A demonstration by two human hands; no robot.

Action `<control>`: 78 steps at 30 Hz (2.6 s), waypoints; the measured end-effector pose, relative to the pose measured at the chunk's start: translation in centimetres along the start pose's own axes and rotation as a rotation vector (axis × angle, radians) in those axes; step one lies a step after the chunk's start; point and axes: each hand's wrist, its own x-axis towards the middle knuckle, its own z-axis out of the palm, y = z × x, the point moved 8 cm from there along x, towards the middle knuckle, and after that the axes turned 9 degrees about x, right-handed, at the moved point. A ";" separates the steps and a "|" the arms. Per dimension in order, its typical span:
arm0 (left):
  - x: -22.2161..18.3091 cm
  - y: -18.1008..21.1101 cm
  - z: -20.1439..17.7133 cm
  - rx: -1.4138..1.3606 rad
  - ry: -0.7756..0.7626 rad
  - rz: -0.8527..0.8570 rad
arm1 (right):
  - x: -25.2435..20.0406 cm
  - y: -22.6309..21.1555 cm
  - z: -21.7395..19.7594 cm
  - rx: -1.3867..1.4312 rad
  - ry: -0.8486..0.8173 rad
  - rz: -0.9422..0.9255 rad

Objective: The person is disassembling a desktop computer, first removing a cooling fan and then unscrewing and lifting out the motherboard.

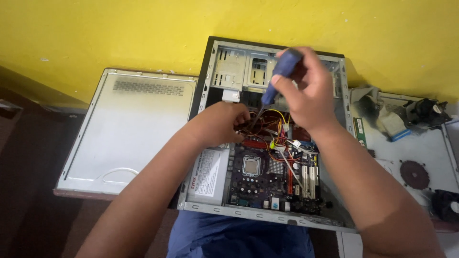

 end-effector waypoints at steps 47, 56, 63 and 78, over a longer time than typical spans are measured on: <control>-20.2 -12.4 9.0 -0.080 0.539 -0.266 | -2.9 16.6 -11.7 0.624 0.359 0.303; -20.5 -12.3 1.3 -0.322 0.833 -0.201 | -2.1 0.1 -5.6 0.242 -0.018 0.177; -13.1 2.6 -7.8 -0.165 0.669 0.337 | -5.8 -7.3 -6.4 -0.248 -0.199 -0.077; 9.2 9.6 14.4 0.776 -0.352 0.457 | -10.5 -3.4 -12.7 -0.388 0.143 0.064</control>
